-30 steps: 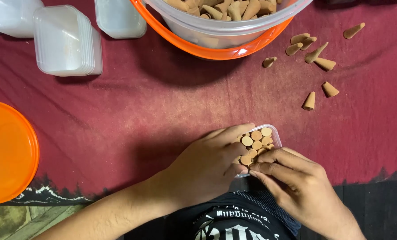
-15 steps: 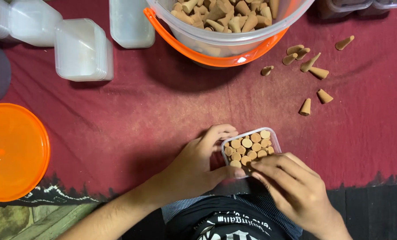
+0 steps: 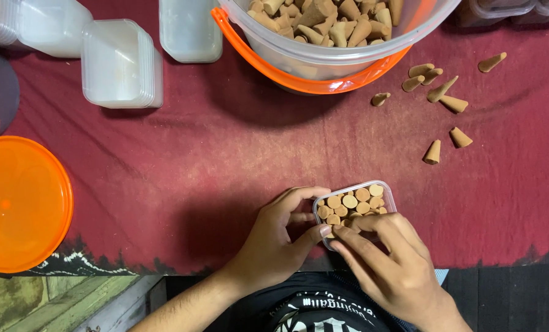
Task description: The person sorts small, cone-shaped clay objects from a large bucket into small, clear plastic containers. They pick up the cones by hand and place them into the containers, stacking the filled containers to the side.
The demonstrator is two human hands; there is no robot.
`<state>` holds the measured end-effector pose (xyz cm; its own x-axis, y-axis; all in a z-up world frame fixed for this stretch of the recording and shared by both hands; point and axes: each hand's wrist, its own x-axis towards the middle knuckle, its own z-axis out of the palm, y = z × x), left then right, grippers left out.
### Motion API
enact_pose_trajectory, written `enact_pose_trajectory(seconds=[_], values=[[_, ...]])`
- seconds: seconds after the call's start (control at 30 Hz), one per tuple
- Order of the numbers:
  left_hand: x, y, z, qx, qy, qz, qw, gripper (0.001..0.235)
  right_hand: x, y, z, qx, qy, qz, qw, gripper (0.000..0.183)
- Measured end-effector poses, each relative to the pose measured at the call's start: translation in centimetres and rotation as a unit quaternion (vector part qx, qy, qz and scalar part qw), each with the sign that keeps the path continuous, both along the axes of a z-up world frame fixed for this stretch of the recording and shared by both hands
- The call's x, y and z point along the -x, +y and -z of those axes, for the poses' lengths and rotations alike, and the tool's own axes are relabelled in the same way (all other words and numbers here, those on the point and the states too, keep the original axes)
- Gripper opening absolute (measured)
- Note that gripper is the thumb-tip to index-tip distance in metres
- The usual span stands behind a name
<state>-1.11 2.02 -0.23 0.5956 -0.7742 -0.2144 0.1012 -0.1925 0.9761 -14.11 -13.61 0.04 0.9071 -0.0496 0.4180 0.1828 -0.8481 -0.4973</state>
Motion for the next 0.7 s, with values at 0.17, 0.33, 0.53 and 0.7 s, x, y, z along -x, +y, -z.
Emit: enact_pose_trajectory(seconds=[0.17,0.33,0.53,0.7], values=[[-0.4,0.3,0.1,0.014,0.021,0.011,1.0,0.042,-0.8,0.1,-0.6,0.008,0.011,0.016,1.0,0.015],[0.1,0.4,0.5,0.04,0.027,0.012,0.999,0.045,-0.7,-0.5,-0.8,-0.04,0.086,0.011,0.995,0.013],[0.6,0.1,-0.2,0.014,-0.016,-0.005,1.0,0.048,-0.4,-1.0,-0.8,-0.099,0.109,0.02,0.989,0.012],[1.4,-0.4,-0.4,-0.054,-0.019,-0.028,0.998,0.057,2.0,-2.8,-0.2,-0.051,0.053,0.147,0.986,0.057]])
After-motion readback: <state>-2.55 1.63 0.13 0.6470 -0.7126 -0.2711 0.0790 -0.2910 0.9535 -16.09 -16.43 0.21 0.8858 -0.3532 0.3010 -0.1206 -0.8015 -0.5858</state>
